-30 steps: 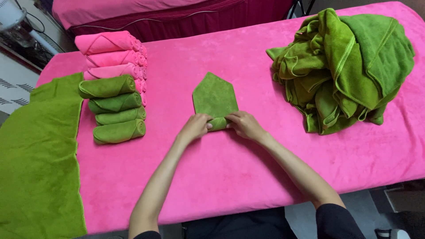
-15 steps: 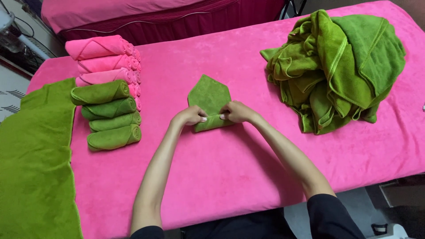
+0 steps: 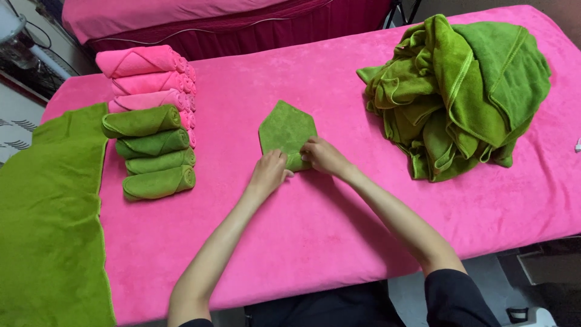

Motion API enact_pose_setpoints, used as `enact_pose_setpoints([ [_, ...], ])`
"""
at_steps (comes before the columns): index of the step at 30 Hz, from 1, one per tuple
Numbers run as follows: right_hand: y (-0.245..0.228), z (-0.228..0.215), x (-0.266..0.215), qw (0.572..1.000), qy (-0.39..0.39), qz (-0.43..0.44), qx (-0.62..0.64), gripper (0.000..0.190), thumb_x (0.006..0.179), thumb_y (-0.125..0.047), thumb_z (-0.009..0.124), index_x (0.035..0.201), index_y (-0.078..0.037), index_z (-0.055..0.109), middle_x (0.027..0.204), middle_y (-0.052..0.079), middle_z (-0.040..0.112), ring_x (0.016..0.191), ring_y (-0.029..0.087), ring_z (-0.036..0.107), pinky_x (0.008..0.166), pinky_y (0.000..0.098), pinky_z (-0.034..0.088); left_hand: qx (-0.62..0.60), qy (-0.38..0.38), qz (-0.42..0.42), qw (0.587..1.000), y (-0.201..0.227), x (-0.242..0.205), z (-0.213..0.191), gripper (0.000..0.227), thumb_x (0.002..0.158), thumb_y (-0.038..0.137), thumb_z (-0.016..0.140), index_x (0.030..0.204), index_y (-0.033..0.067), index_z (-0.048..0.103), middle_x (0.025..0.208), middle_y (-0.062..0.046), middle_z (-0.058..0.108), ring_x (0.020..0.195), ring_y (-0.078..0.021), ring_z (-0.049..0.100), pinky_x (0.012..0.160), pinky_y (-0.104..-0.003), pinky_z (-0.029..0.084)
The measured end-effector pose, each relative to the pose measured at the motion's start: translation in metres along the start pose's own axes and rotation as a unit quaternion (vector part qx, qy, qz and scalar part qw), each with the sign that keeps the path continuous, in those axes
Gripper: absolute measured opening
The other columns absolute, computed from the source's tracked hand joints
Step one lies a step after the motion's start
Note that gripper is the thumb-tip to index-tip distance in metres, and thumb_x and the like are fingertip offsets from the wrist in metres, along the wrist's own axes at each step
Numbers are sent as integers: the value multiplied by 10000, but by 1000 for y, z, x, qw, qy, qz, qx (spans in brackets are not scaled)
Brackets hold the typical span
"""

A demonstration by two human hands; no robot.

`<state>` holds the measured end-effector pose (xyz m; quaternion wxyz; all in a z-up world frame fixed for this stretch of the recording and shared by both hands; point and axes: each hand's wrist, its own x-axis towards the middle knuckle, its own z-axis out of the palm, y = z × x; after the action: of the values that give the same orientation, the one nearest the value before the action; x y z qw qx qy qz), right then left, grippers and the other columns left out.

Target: The person folds a green towel on a pink-covered table, first folding it in half and then into a smaller rectangle. They then fold the corners inward to create a pointed shape and roll the towel tightly from one end to form a compact bundle, placing it with other folded towels.

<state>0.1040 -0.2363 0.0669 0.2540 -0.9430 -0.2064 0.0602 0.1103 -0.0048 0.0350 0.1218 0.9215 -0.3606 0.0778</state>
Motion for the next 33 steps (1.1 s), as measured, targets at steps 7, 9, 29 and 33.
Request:
enact_pose_setpoints([
  [7,-7,36,-47,901,318,-212,-206,393,970,-198,727,1308,-8,665,1192,195,660,1152,372,664,1004,480,553,79,-13,36,996,1,1,-9,551,786,318,913,1159,-15,682,984,-140,665,990,-319,704,912,-422,580],
  [9,-4,35,-47,904,316,-222,-183,544,939,-272,774,1384,4,626,1229,209,640,1188,391,645,1035,507,539,74,-23,35,996,0,5,-20,506,813,265,901,1180,-14,692,988,-140,677,995,-317,710,917,-417,580],
  [29,19,-14,20,993,49,-95,-53,378,960,-339,743,1169,-25,746,980,227,721,974,431,731,868,548,573,-75,-127,-108,983,-39,51,-16,472,907,371,782,1287,93,758,1231,-163,600,1280,-415,554,1054,-587,503],
  [33,23,-19,29,996,10,-72,-57,377,992,-361,706,1171,-32,746,1004,189,726,1010,381,736,893,494,586,-34,-12,-30,999,-29,38,-14,379,952,265,732,1316,159,710,1097,-61,575,1155,-321,613,942,-508,538],
])
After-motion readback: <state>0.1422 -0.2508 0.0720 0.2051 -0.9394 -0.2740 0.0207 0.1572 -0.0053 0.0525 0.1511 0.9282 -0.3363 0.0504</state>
